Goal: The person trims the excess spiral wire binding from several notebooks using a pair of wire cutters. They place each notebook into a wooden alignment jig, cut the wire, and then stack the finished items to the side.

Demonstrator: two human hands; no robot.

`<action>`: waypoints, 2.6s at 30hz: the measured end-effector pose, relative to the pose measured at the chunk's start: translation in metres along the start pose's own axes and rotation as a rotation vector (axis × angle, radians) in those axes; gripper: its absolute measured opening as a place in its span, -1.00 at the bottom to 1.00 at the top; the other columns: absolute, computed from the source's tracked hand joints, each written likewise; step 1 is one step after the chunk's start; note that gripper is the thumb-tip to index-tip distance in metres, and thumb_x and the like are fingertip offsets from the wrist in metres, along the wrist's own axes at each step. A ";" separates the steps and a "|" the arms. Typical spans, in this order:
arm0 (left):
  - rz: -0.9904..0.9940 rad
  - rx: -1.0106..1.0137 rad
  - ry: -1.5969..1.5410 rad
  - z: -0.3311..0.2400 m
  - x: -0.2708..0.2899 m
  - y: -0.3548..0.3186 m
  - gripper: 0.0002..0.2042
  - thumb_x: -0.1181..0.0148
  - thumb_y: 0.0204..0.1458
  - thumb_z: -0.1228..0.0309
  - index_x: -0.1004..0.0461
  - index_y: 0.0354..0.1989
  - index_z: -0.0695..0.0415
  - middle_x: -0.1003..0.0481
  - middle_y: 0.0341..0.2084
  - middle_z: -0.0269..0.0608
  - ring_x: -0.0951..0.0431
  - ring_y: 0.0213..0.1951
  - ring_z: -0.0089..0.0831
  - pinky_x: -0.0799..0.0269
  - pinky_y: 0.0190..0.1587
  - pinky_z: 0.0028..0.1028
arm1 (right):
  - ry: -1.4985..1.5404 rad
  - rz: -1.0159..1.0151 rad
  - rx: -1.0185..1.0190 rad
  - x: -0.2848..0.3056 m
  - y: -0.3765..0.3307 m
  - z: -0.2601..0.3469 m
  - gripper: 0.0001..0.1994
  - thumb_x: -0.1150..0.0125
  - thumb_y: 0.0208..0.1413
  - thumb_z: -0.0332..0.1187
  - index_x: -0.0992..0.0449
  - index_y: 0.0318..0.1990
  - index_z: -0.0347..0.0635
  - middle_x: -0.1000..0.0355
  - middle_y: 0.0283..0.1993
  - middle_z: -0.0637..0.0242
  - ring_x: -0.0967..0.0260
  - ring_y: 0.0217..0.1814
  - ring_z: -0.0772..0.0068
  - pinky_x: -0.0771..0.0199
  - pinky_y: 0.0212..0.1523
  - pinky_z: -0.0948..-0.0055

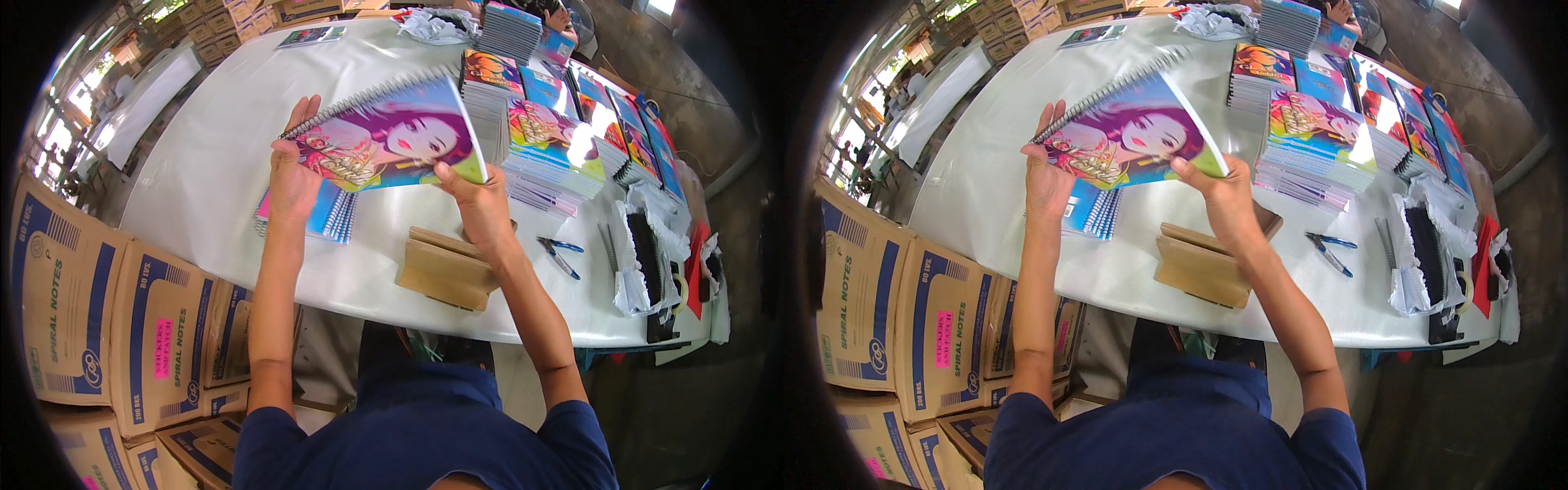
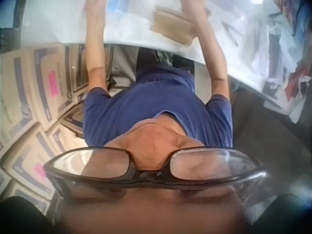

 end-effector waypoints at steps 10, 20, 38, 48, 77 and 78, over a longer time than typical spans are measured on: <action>-0.041 0.633 0.953 -0.013 0.188 0.027 -0.25 0.01 0.15 -0.15 -0.04 0.41 0.03 -0.26 0.27 -0.09 -0.28 0.25 -0.24 -0.15 0.27 -0.25 | -0.917 0.550 0.719 -0.116 0.043 -0.034 -0.61 -0.38 -0.13 -0.49 -0.59 -0.04 -0.14 -0.48 0.08 0.12 -0.45 0.06 0.14 -0.44 0.06 0.29; -0.018 0.675 0.973 0.018 0.197 -0.027 -0.39 -0.14 0.11 0.49 -0.15 0.37 0.02 -0.40 0.15 -0.03 -0.39 0.15 -0.34 -0.22 0.21 -0.45 | -1.121 -0.278 0.467 0.153 0.046 0.123 -0.67 -0.35 0.04 -0.31 -0.57 -0.03 -0.17 -0.57 -0.14 0.08 -0.54 -0.15 0.18 -0.50 -0.13 0.28; 0.032 -0.035 0.971 0.043 -0.092 -0.011 -0.31 -0.23 0.10 0.37 -0.04 0.40 0.04 -0.08 0.37 -0.04 0.01 0.41 -0.13 0.15 0.40 -0.24 | -0.865 -0.601 0.420 0.201 -0.024 0.143 -0.74 -0.44 -0.09 -0.44 -0.38 -0.43 -0.27 -0.42 -0.50 0.33 -0.34 -0.46 0.58 -0.29 -0.43 0.52; 0.439 0.323 0.277 0.028 -0.147 -0.041 -0.56 -0.01 0.25 0.37 -0.25 0.27 0.30 -0.31 0.24 -0.19 -0.36 0.17 -0.48 -0.20 0.23 -0.45 | -0.371 -0.276 0.329 0.128 -0.141 0.012 -0.64 -0.33 -0.01 -0.64 -0.46 -0.02 -0.28 -0.53 -0.09 0.29 -0.44 0.00 0.48 -0.45 0.07 0.38; -0.054 -0.065 0.690 0.003 -0.085 -0.094 -0.30 -0.15 0.16 0.34 0.06 0.42 0.19 0.00 0.40 -0.06 0.05 0.42 -0.23 0.21 0.41 -0.24 | -1.712 -0.475 0.169 0.342 -0.079 0.044 -0.88 -0.09 0.11 -0.45 -0.52 -0.23 -0.18 -0.44 -0.27 0.03 -0.43 -0.21 -0.06 -0.42 -0.18 0.12; -0.036 -0.093 0.740 -0.003 -0.105 -0.087 -0.32 -0.16 0.15 0.37 0.02 0.41 0.20 -0.02 0.40 -0.06 0.03 0.42 -0.23 0.20 0.41 -0.24 | -1.662 -0.429 0.274 0.331 -0.083 0.056 -0.88 -0.09 0.11 -0.45 -0.52 -0.23 -0.17 -0.45 -0.27 0.06 -0.44 -0.23 -0.04 -0.43 -0.21 0.14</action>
Point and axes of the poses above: each hand's wrist, its own y-axis towards the middle knuckle, its own x-axis out of the back of the hand, z = x × y, the point moved 6 cm from there along y, towards the middle knuckle
